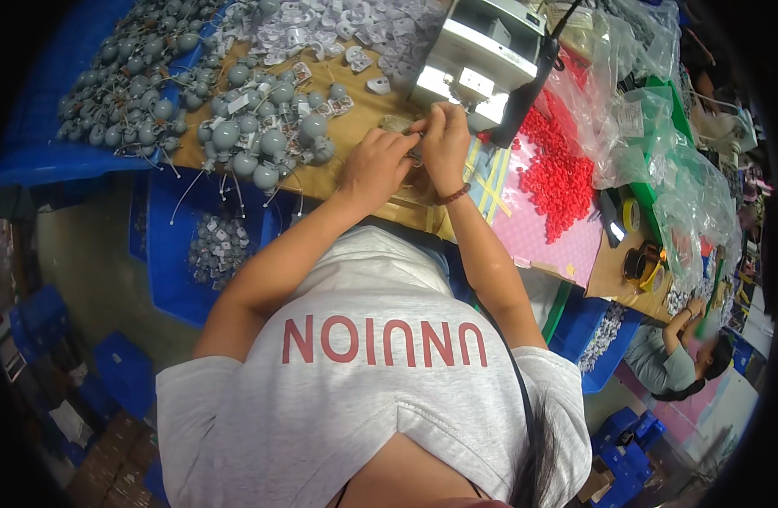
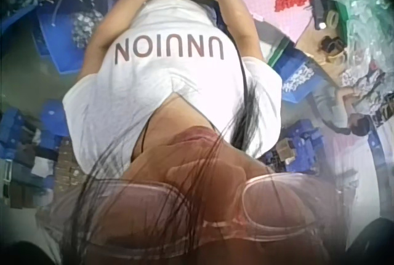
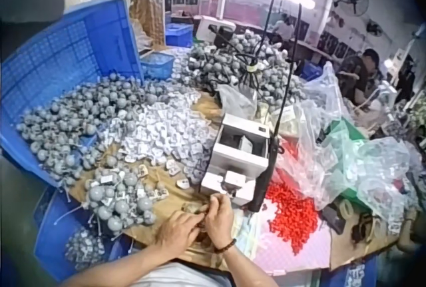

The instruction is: Glueing plastic components onto decorative light bulbs at a factory workbench.

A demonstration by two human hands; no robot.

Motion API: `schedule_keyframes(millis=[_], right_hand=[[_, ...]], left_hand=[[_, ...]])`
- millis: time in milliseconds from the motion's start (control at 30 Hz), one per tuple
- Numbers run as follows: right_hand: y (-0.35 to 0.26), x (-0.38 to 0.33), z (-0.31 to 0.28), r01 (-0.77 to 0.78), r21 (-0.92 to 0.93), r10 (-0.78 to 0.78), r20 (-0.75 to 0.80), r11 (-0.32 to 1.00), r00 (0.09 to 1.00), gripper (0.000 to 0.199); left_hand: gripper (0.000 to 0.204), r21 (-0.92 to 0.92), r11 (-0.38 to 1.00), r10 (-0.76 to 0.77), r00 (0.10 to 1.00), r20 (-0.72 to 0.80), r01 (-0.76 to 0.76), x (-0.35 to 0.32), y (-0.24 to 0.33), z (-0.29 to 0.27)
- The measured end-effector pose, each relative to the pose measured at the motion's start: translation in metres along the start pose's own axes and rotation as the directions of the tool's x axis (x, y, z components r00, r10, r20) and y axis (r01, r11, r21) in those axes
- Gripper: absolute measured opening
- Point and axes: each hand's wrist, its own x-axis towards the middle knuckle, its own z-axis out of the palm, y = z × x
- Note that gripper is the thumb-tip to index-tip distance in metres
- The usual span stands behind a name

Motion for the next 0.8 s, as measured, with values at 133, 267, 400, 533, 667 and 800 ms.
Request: schedule_keyframes(millis=[133, 267, 400, 533, 667, 800], right_hand=[[-0.014, 0.004, -0.027, -0.377, 0.437, 0.280, 0.272, 0.817, 0.921, 0.021], [-0.007, 0.009, -0.077, -0.303, 0.427, 0.181, 0.303, 0.852, 0.936, 0.026], [0.030, 0.023, -0.128, -0.051, 0.096, 0.037, 0.146, 0.994, 0.989, 0.019], [0.052, 0.029, -0.165, 0.197, -0.503, -0.148, 0.136, 0.842, 0.980, 0.015], [0.068, 0.023, -0.189, 0.282, -0.817, -0.188, 0.215, 0.503, 0.958, 0.017], [0.080, 0.025, -0.191, 0.326, -0.832, -0.188, 0.269, 0.449, 0.945, 0.016]], left_hand=[[0.037, -0.201, 0.965, -0.166, 0.986, 0.023, 0.167, -0.002, 0.010, -0.016], [0.039, -0.312, 0.916, -0.268, 0.963, -0.004, 0.253, 0.017, 0.035, -0.090], [0.038, 0.047, 0.956, -0.274, 0.941, -0.201, 0.288, 0.026, -0.003, -0.146], [0.032, 0.525, 0.839, -0.178, 0.984, 0.011, 0.146, 0.014, -0.063, -0.149], [0.029, 0.459, 0.887, -0.058, 0.998, -0.005, 0.054, 0.063, -0.069, -0.141], [0.031, 0.385, 0.923, -0.068, 0.994, 0.081, 0.032, 0.119, -0.096, -0.084]])
